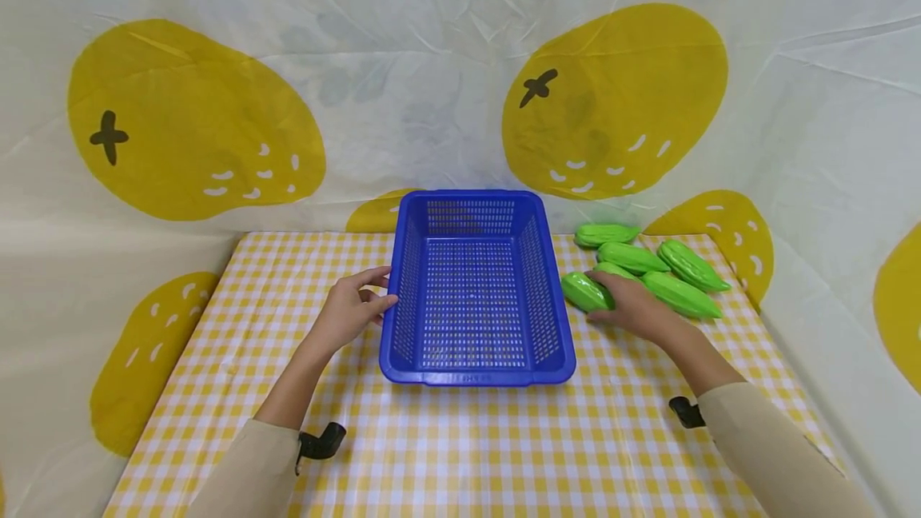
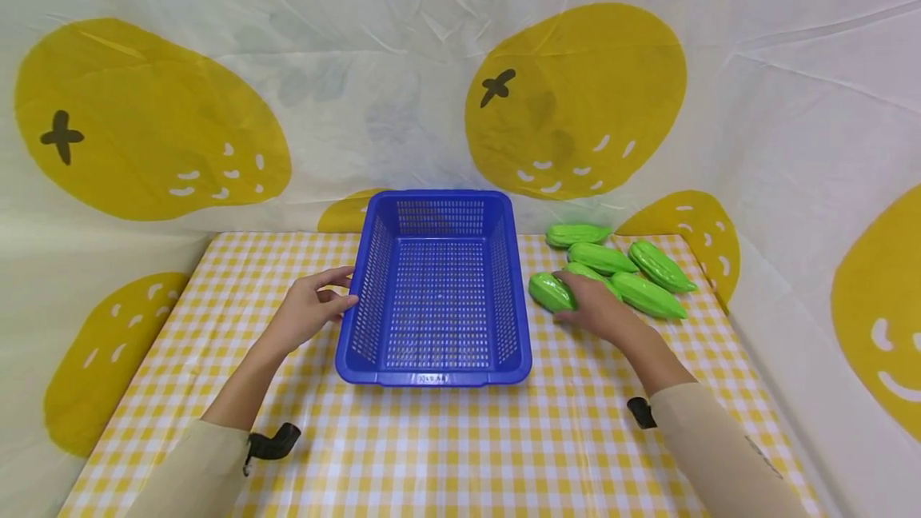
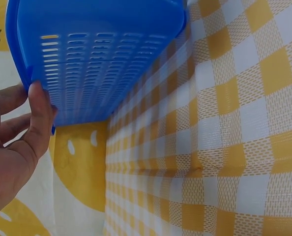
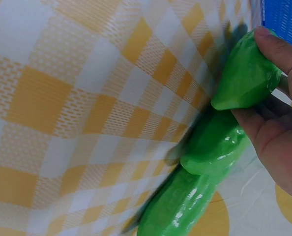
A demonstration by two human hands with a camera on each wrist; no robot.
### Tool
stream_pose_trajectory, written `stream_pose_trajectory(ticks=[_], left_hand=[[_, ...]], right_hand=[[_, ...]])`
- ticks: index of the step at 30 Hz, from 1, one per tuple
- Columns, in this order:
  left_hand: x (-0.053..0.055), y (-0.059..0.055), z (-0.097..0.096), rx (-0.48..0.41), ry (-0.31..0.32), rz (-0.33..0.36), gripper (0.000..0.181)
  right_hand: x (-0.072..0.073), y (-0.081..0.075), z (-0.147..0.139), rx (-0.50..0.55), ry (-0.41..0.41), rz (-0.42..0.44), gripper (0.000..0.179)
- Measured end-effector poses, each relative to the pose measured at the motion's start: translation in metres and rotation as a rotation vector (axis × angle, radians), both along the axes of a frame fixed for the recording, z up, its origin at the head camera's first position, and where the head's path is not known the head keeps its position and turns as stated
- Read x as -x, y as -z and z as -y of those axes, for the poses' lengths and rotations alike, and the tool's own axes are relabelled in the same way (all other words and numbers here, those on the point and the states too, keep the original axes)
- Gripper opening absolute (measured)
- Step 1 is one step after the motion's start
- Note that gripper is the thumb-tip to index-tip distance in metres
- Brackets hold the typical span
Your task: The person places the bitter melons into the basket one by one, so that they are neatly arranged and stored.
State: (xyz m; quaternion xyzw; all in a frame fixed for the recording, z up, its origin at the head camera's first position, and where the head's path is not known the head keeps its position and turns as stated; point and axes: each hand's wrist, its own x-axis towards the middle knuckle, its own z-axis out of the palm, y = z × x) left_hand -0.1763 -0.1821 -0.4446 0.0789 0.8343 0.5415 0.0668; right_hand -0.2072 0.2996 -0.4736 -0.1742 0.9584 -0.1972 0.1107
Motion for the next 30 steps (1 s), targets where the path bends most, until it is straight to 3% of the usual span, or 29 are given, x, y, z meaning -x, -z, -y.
stream_pose_trajectory(ticks=[8,24,30], left_hand=[[0.0,-0.001,-0.001,0.008,-0.005,0.007,0.055],[0.001,-0.005,-0.002,0.031,0.011,-0.011,0.055],[0.002,-0.004,-0.001,0.019,0.015,-0.005,0.054]], right_hand=[[0.003,-0.014,-0.004,0.018,-0.026,-0.117,0.077],[0.014,-0.067,-0.004,-0.004,0.015,-0.101,0.076],[0.017,-0.081,0.002,0.012,-0.011,-0.123,0.074]])
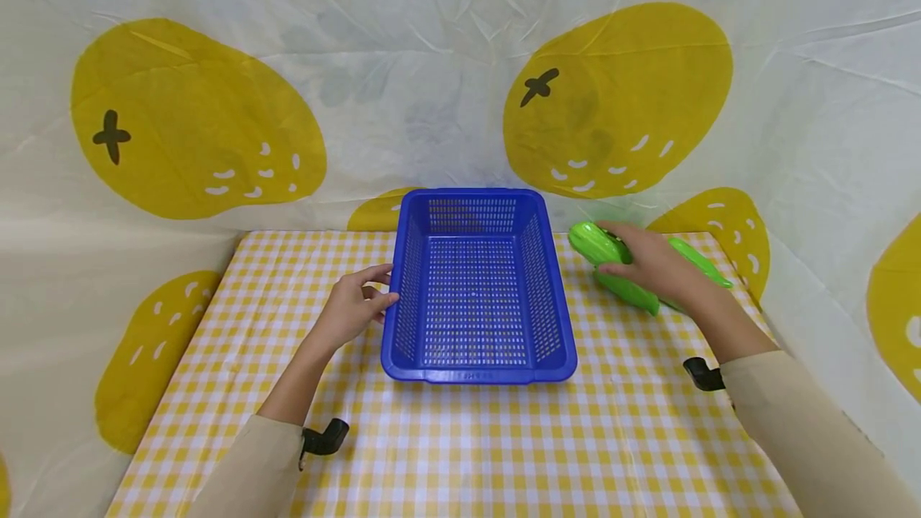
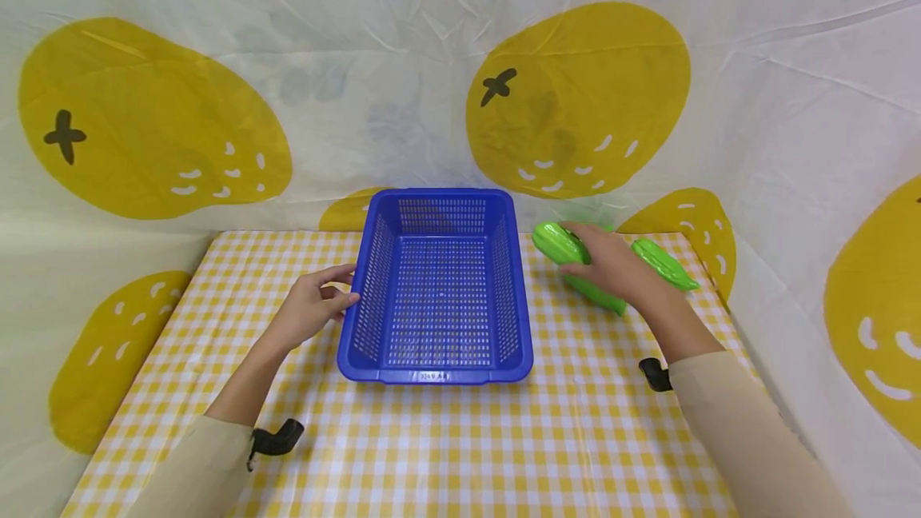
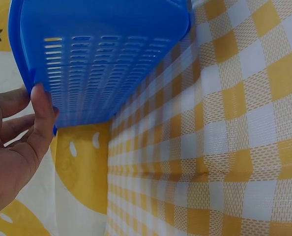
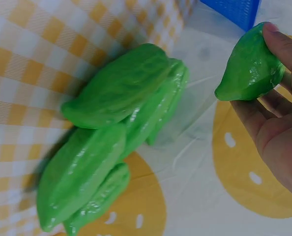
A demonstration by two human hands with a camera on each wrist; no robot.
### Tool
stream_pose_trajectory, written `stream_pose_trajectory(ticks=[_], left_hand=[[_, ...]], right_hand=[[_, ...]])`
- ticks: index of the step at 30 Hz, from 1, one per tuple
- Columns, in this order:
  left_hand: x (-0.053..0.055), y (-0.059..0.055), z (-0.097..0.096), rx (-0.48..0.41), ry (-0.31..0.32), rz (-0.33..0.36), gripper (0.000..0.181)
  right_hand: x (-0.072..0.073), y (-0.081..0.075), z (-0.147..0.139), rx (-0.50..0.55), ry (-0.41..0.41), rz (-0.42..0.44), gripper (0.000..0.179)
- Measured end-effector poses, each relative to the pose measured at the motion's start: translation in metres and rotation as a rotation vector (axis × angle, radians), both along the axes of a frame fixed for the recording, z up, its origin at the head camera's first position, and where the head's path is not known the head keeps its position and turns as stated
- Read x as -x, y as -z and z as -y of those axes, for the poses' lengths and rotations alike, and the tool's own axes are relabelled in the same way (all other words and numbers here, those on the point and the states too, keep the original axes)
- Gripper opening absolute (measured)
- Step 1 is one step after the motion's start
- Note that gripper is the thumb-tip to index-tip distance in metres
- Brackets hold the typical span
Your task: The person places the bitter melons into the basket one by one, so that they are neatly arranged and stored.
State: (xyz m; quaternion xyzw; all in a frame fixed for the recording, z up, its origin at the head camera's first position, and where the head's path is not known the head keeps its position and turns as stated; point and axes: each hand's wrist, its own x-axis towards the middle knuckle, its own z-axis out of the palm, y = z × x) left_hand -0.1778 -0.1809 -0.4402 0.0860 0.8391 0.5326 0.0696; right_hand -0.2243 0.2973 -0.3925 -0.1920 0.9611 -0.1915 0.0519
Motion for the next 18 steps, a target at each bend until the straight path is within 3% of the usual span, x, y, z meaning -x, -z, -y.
stream_pose_trajectory(ticks=[9,18], left_hand=[[0.001,0.001,0.0,0.0,0.006,0.005,0.055],[0.001,0.0,0.0,-0.001,0.009,0.018,0.055]], right_hand=[[0.008,-0.019,0.02,-0.042,-0.054,-0.03,0.075],[0.017,-0.034,0.046,-0.003,-0.15,-0.007,0.071]])
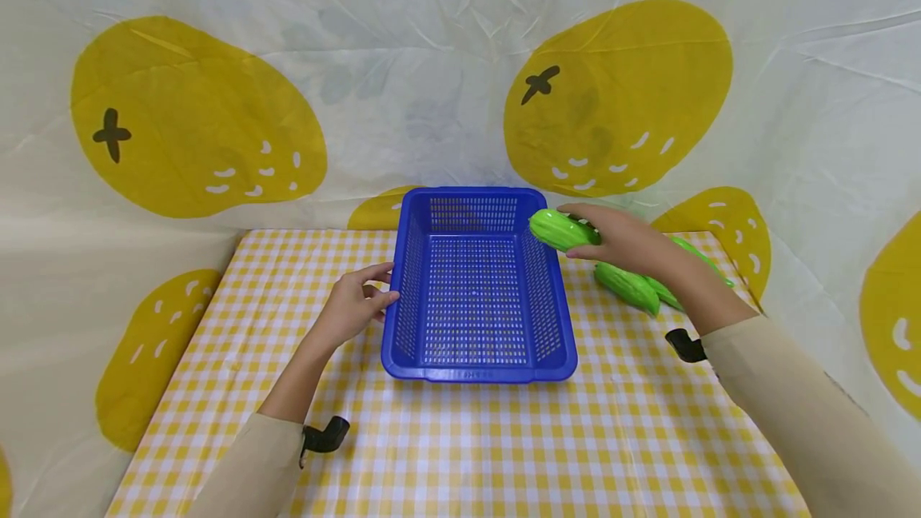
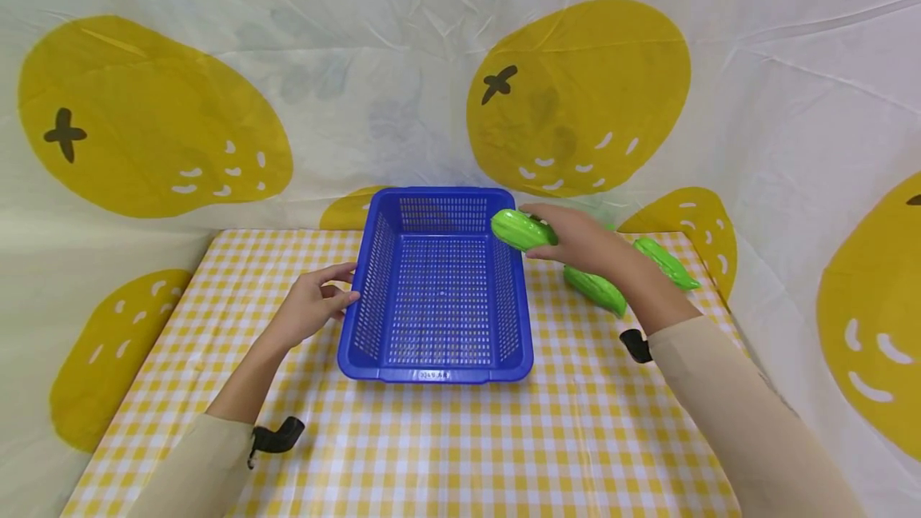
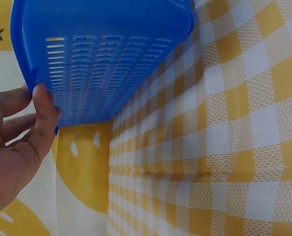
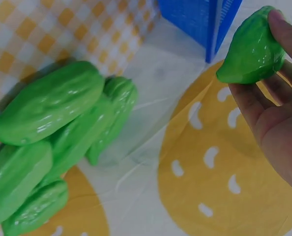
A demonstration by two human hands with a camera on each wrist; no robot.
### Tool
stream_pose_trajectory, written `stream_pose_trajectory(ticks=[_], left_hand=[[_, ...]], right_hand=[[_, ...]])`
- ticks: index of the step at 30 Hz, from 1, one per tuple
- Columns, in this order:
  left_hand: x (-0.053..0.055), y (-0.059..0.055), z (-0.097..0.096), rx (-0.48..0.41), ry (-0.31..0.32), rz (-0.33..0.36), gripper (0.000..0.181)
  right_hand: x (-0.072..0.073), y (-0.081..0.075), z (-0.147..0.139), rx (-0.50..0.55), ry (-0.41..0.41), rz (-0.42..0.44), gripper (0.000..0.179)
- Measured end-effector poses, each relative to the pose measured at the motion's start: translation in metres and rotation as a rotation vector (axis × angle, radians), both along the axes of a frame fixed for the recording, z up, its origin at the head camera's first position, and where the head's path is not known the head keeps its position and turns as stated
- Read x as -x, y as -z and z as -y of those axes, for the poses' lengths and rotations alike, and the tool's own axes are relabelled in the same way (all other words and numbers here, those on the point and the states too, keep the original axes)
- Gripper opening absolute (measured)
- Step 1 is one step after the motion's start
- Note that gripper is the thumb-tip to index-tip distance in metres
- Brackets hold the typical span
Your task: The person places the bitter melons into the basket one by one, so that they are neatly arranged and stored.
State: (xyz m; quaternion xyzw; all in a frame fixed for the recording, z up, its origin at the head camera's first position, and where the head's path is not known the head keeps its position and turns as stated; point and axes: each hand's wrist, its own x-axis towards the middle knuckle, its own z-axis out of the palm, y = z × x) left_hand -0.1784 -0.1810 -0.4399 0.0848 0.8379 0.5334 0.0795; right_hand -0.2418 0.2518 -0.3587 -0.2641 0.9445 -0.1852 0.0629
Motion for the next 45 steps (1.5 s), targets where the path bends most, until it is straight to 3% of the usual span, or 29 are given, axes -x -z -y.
stream_pose_trajectory(ticks=[6,14,25,38,45], left_hand=[[0.001,0.001,0.0,-0.011,-0.006,0.007,0.056],[0.002,-0.001,0.0,-0.014,-0.008,0.003,0.055],[0.002,0.002,0.0,-0.007,-0.013,0.02,0.056],[0.001,0.003,0.0,-0.013,-0.019,0.031,0.055],[0.0,0.001,0.001,-0.013,-0.013,0.022,0.055]], right_hand=[[0.006,-0.006,0.017,0.006,-0.059,0.012,0.065],[0.015,-0.01,0.039,-0.078,-0.142,0.06,0.067],[0.024,-0.004,0.074,-0.132,-0.231,0.132,0.062],[0.015,0.006,0.108,-0.144,-0.339,0.211,0.059],[0.013,0.015,0.123,-0.214,-0.423,0.221,0.054]])
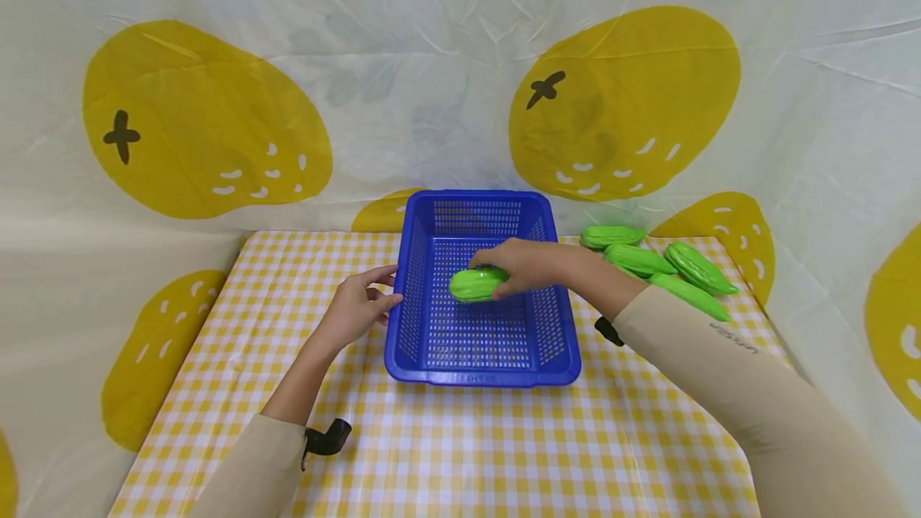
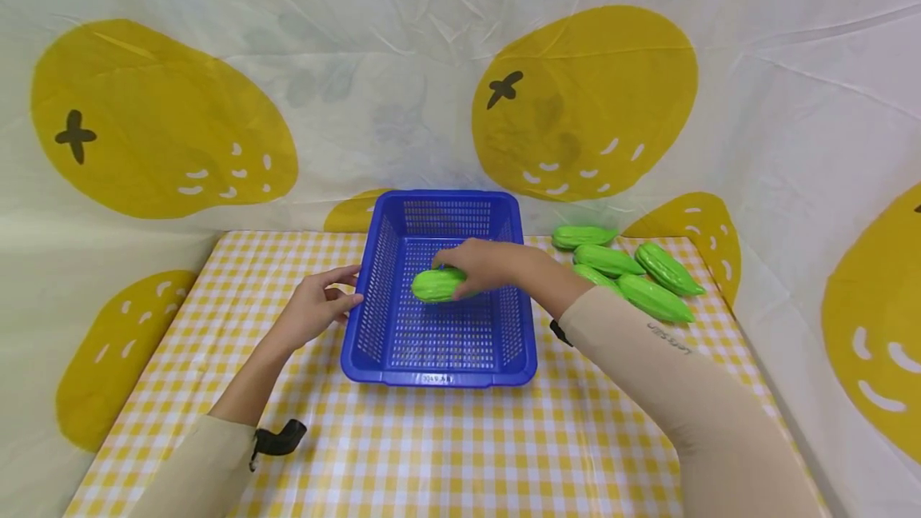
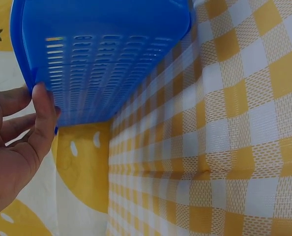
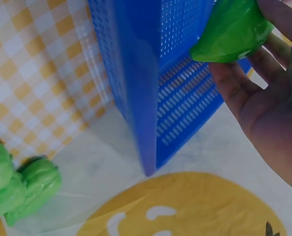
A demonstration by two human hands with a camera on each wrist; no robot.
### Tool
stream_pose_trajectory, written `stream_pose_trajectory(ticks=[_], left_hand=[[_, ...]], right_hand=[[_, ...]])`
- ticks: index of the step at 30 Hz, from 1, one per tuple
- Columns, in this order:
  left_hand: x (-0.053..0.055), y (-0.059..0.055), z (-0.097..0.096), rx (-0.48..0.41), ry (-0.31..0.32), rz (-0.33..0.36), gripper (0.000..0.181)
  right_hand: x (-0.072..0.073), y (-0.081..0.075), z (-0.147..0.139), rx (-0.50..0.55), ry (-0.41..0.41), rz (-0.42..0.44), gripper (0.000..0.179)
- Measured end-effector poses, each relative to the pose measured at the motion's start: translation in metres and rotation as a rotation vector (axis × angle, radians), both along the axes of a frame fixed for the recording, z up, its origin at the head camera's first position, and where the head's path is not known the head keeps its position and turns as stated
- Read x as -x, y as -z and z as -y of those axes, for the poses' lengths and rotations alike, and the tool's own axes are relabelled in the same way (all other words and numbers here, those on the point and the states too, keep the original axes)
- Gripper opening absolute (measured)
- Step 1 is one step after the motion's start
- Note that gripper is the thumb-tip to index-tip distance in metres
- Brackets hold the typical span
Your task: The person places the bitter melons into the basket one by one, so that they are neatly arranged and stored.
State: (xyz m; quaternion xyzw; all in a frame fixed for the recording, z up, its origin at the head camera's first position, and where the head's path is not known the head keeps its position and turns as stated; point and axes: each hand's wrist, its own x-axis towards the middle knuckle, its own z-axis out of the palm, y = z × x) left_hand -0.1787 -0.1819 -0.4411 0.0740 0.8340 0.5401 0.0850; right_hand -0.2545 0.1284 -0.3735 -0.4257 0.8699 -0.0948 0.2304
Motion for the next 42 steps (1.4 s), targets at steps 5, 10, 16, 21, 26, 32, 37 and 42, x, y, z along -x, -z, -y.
stream_pose_trajectory(ticks=[5,10,16,21,26,32,37,42], left_hand=[[-0.001,-0.002,0.0,0.003,0.011,-0.013,0.055],[0.0,-0.001,-0.001,0.011,0.007,-0.011,0.055],[0.0,-0.001,0.0,0.01,0.0,-0.008,0.054],[0.0,-0.001,0.001,-0.002,0.005,-0.008,0.055],[0.001,-0.002,0.002,0.001,0.009,-0.018,0.054],[0.001,-0.003,0.0,0.008,0.001,-0.008,0.053],[0.001,-0.003,-0.001,0.015,-0.002,-0.007,0.053],[0.001,-0.002,-0.001,0.016,-0.001,-0.004,0.054]], right_hand=[[-0.001,0.004,0.01,-0.017,-0.039,0.023,0.053],[-0.003,0.011,0.022,-0.066,-0.06,0.055,0.054],[-0.009,0.021,0.037,-0.111,-0.097,0.093,0.056],[-0.014,0.025,0.048,-0.13,-0.117,0.107,0.055],[-0.018,0.029,0.056,-0.136,-0.12,0.131,0.055],[-0.023,0.031,0.063,-0.155,-0.112,0.145,0.053],[-0.026,0.034,0.068,-0.192,-0.107,0.142,0.052],[-0.028,0.037,0.072,-0.206,-0.1,0.144,0.051]])
